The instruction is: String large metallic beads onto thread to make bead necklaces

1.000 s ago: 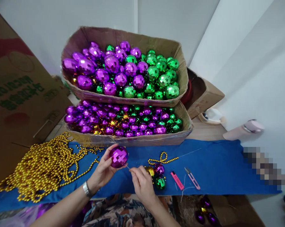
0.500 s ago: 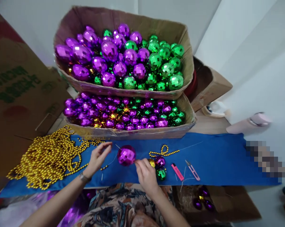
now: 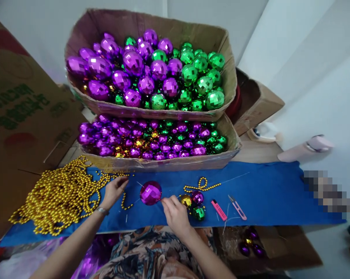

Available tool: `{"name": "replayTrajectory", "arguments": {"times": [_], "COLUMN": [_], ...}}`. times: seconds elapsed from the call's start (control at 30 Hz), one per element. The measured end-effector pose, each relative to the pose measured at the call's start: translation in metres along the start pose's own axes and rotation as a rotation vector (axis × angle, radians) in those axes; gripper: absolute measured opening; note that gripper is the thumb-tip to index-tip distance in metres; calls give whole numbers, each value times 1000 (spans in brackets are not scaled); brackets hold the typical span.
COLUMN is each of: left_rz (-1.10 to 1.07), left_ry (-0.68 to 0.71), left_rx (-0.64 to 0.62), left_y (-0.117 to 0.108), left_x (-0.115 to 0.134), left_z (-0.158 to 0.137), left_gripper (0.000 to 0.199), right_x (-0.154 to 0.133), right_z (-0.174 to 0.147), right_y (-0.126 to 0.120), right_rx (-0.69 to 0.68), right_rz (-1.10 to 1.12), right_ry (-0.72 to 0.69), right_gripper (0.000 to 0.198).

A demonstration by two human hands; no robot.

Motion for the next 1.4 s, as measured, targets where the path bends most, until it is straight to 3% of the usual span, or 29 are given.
{"name": "replayTrajectory", "arguments": {"times": [0.13, 0.33, 0.53, 0.83, 1.0, 1.2, 1.3, 1.4], "left_rz": [-245, -770, -829, -786, -594, -321, -188, -66], "left_ry": [-75, -369, -360, -311, -171, -60, 100, 333], "left_rx": [-48, -130, -124, -78, -110, -241, -272, -274], "left_y": [17, 34, 37, 36, 33, 47, 52, 54], "left_x": [32, 67, 77, 80, 72, 44, 47, 69], "left_z": [-16, -41, -48, -48, -48, -61, -72, -84], "left_gripper": [43, 40, 37, 36, 35, 22, 20, 14], "right_x": [-1, -3, -4, 0, 2, 25, 36, 30], "right_z": [-1, 1, 2, -1, -6, -29, -36, -25], "right_y": [3, 1, -1, 1, 7, 22, 21, 7], "right_rx": [-25, -16, -14, -22, -71, -76, -131, -105], "right_rz": [-17, -44, -58, -94, -157, -11, -8, -37], "right_ry": [-9, -19, -28, -38, -31, 198, 261, 241], "right_gripper": [27, 26, 26, 26, 27, 15, 17, 25]}}
Point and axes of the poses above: each hand's wrist, its own z-axis towards the middle knuckle, its own y-axis out of the palm, x = y × z, the point moved 4 cm from there along z, towards the middle knuckle, and after that the axes turned 8 degrees about x, right-handed, at the moved point
